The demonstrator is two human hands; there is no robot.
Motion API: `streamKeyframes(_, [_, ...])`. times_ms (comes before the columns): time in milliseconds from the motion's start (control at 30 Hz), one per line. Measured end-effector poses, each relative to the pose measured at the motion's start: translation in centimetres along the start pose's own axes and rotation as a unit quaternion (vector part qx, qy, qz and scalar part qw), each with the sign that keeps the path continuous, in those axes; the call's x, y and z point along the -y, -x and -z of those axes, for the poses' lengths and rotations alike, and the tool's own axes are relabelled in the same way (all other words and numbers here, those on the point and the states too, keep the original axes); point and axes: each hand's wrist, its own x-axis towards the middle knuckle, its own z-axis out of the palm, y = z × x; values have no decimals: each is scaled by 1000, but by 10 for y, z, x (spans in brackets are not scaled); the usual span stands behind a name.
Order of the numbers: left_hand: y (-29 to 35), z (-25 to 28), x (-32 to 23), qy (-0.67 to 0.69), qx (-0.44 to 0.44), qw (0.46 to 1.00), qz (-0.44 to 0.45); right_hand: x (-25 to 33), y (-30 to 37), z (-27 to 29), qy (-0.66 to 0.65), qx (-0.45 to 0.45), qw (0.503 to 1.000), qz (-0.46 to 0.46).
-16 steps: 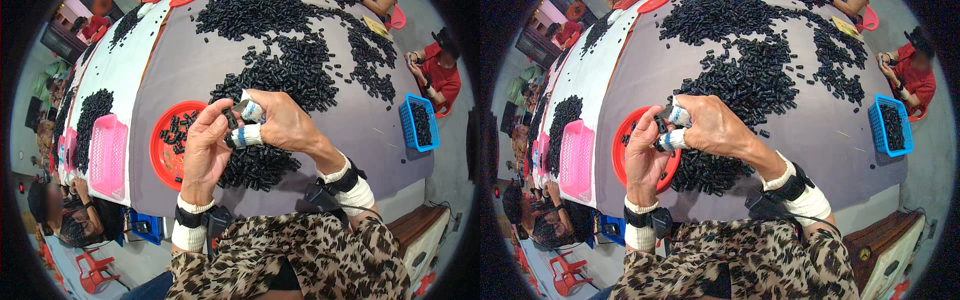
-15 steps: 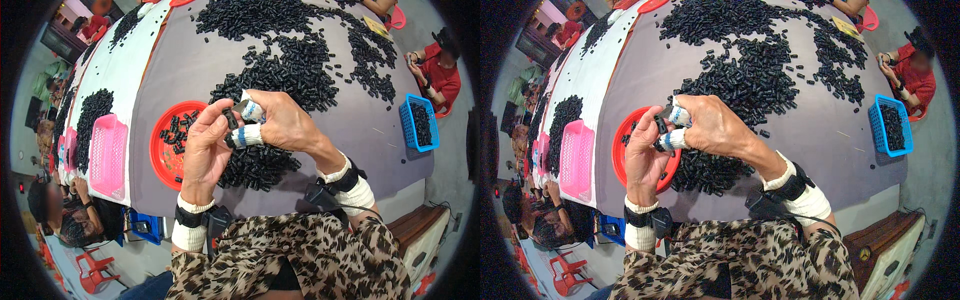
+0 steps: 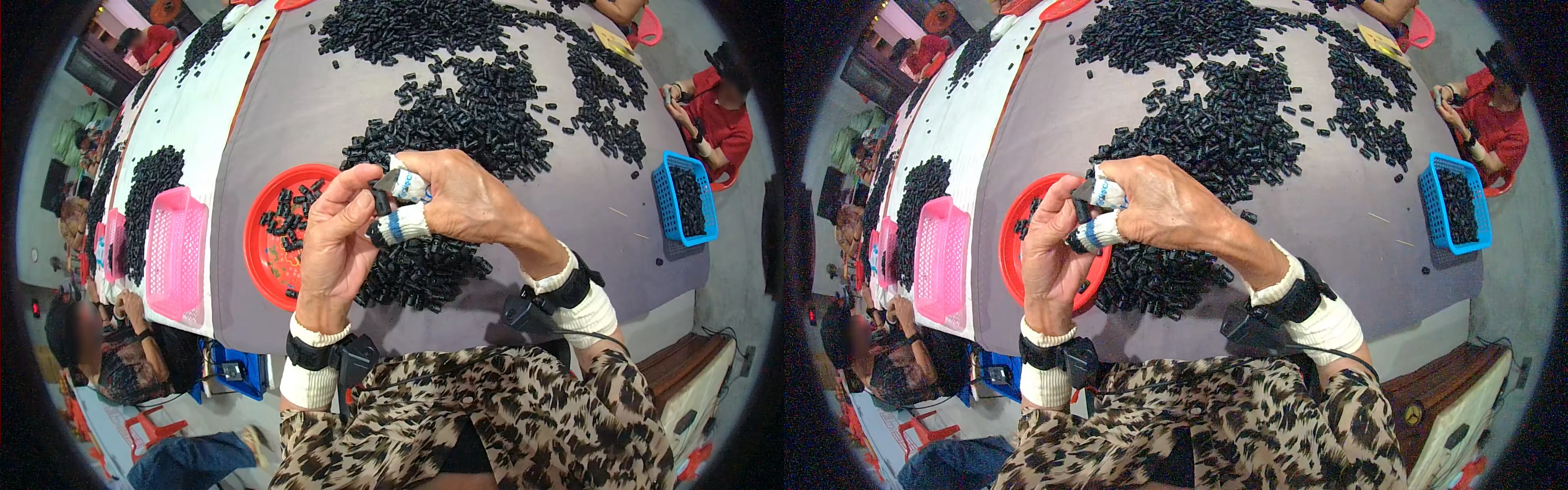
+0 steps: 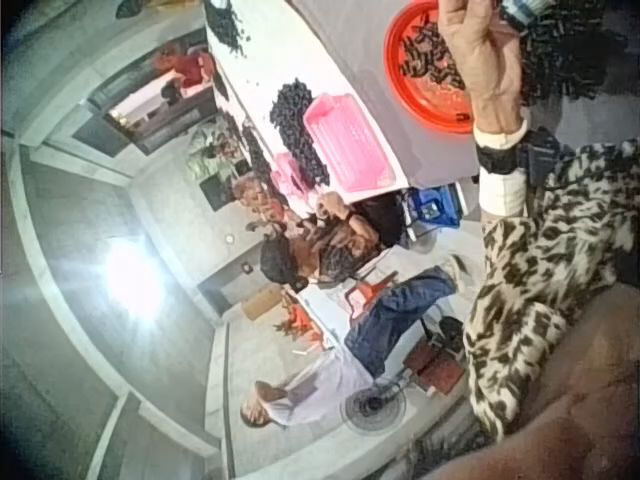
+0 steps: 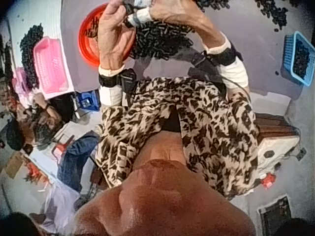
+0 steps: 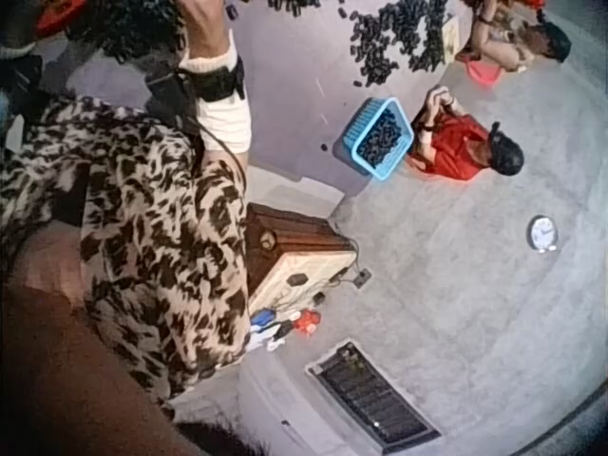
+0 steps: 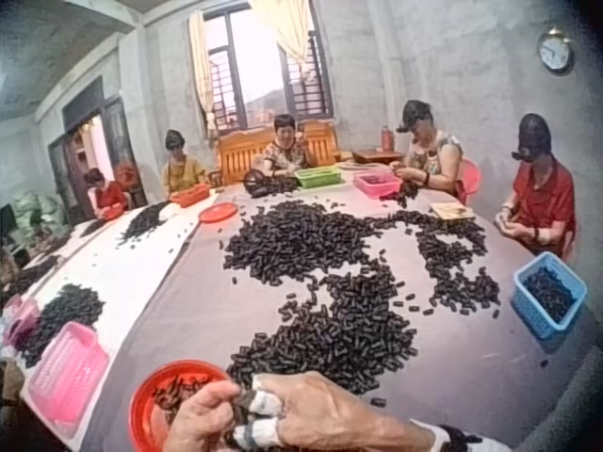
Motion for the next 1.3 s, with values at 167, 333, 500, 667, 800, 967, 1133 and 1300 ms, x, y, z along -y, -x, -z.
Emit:
streamKeyframes(167, [0, 5, 1, -27, -2, 1000, -7, -4, -1, -3, -5, 1, 1000, 18])
streamKeyframes(333, [1, 2, 1, -44, -17, 999, -7, -3, 0, -3, -8, 5, 1000, 20])
streamKeyframes(500, [1, 3, 2, -58, -31, 998, -13, 1, 1, 1, 35, 26, 999, 6])
streamKeyframes(667, [1, 0, 3, -63, -40, 997, -15, -1, 0, 1, 29, 39, 999, 20])
streamKeyframes(800, [1, 1, 4, -65, -42, 997, -9, -1, 1, 2, 35, 48, 998, 14])
streamKeyframes(967, [0, -1, 3, -72, -33, 997, -14, -2, 2, 2, 24, 34, 999, 11])
streamKeyframes(1133, [1, -3, 2, -81, -34, 996, -27, -3, 2, 0, 16, 33, 999, 8])
streamKeyframes(1300, [0, 1, 4, -83, -44, 995, -30, -6, 3, -1, 94, 52, 994, 36])
